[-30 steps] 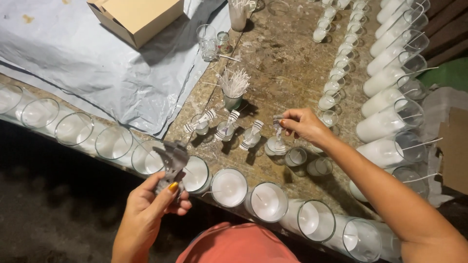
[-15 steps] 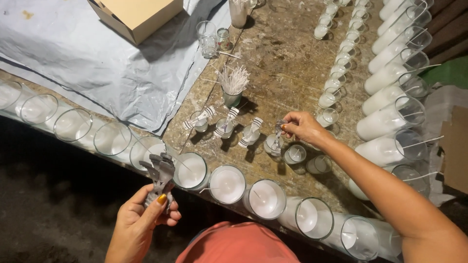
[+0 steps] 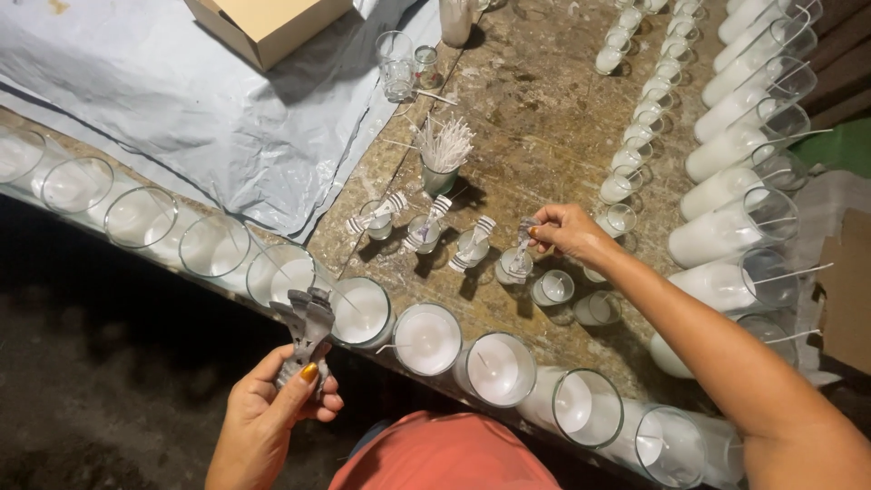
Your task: Placing metal-tabbed candle wicks into the center of glass jars filled with wax.
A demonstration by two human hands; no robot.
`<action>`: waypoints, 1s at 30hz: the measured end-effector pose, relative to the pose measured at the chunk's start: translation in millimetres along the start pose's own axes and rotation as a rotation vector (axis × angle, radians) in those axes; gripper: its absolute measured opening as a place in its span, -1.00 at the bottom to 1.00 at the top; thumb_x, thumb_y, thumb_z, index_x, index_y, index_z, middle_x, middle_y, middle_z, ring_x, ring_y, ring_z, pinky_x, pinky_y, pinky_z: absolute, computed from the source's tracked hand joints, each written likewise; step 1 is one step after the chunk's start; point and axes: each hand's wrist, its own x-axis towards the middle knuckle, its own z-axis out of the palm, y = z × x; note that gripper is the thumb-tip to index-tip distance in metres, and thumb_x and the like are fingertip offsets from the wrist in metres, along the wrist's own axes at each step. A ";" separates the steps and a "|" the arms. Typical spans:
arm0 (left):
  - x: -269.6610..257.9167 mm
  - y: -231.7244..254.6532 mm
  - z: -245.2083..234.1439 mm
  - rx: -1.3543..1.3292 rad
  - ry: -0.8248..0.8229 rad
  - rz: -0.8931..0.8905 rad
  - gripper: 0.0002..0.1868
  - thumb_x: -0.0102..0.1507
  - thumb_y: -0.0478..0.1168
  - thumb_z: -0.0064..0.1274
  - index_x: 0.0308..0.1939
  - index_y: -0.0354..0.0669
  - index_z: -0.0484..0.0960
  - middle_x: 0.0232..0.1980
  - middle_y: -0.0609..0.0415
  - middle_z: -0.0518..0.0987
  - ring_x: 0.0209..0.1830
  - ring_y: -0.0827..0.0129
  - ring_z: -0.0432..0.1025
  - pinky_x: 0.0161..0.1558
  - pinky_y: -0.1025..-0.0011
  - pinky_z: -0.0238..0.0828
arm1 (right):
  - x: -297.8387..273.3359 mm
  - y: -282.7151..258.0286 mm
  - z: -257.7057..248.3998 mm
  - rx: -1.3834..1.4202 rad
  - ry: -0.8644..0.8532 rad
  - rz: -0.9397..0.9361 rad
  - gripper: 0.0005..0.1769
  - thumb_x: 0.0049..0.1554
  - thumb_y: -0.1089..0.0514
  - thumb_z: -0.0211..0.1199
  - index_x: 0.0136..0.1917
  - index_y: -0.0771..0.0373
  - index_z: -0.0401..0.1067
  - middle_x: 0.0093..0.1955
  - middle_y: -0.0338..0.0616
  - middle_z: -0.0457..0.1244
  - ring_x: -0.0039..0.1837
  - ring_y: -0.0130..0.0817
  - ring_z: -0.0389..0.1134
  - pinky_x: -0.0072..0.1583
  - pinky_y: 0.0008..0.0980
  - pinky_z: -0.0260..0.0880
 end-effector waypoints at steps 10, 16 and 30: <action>-17.4 -19.2 16.1 -0.021 -0.029 -0.002 -0.68 0.29 -0.32 0.05 0.05 -0.51 0.61 -0.34 -0.39 0.66 -0.46 -0.02 0.59 -0.42 0.24 0.57 | 20.2 12.2 6.1 -0.171 0.010 0.001 -0.87 0.19 0.29 0.31 -0.22 0.24 0.49 -0.23 -0.09 0.39 -0.24 -0.38 0.41 -0.15 -0.42 0.43; -30.0 -32.0 47.1 -0.036 -0.053 -0.018 -0.73 0.27 -0.33 0.08 0.00 -0.46 0.62 -0.34 -0.37 0.69 -0.47 0.01 0.62 -0.42 0.24 0.61 | 0.6 -8.4 -0.3 -0.186 -0.010 0.067 -0.98 0.17 0.27 0.34 -0.09 0.22 0.53 -0.17 -0.11 0.41 -0.27 -0.42 0.36 -0.31 -0.52 0.22; -82.2 -40.1 128.6 0.037 -0.427 0.050 -0.73 0.31 -0.25 0.07 0.04 -0.34 0.55 -0.37 -0.24 0.65 -0.48 0.15 0.61 -0.42 0.35 0.63 | -258.3 -109.1 -18.7 -0.099 -0.362 -0.468 -0.49 0.13 0.14 0.22 0.36 0.16 0.41 0.15 -0.18 0.43 0.00 -0.40 0.54 -0.16 -0.51 0.52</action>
